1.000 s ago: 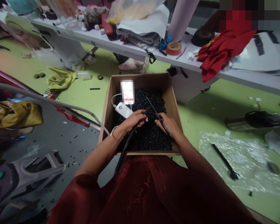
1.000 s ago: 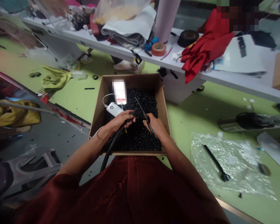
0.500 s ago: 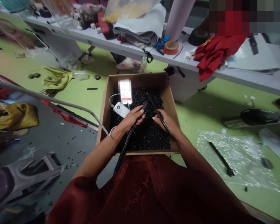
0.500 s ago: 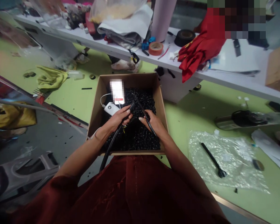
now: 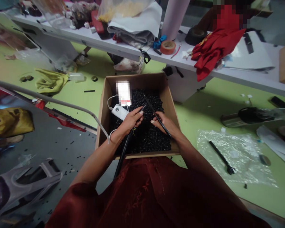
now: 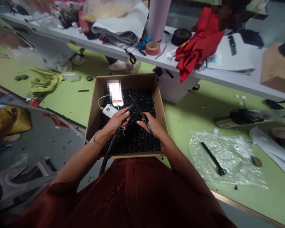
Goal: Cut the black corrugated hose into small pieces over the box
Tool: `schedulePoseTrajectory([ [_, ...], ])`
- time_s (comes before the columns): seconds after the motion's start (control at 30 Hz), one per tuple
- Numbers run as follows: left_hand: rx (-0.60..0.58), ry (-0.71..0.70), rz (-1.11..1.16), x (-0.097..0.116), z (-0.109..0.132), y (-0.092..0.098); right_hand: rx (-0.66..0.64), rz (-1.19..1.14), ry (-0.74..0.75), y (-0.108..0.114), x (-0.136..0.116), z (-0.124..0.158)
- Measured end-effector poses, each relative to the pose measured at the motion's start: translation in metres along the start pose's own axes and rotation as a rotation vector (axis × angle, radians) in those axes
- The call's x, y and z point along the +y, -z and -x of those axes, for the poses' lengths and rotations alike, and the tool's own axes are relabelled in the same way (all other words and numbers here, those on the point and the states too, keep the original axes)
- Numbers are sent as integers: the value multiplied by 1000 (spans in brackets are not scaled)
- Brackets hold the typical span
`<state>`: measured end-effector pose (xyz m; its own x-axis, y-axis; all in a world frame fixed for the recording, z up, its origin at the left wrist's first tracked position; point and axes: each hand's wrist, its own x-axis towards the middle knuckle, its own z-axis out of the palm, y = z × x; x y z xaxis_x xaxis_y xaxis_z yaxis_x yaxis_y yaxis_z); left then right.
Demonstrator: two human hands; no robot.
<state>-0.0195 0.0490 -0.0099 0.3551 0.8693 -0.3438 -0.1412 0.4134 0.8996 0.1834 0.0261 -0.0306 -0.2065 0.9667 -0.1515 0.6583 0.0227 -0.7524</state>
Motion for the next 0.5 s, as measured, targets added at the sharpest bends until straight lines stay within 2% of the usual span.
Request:
schedulePoseTrajectory([
  [0.5,-27,-24,-78,-1,-1,0,-91,30,63,4,-2,3],
])
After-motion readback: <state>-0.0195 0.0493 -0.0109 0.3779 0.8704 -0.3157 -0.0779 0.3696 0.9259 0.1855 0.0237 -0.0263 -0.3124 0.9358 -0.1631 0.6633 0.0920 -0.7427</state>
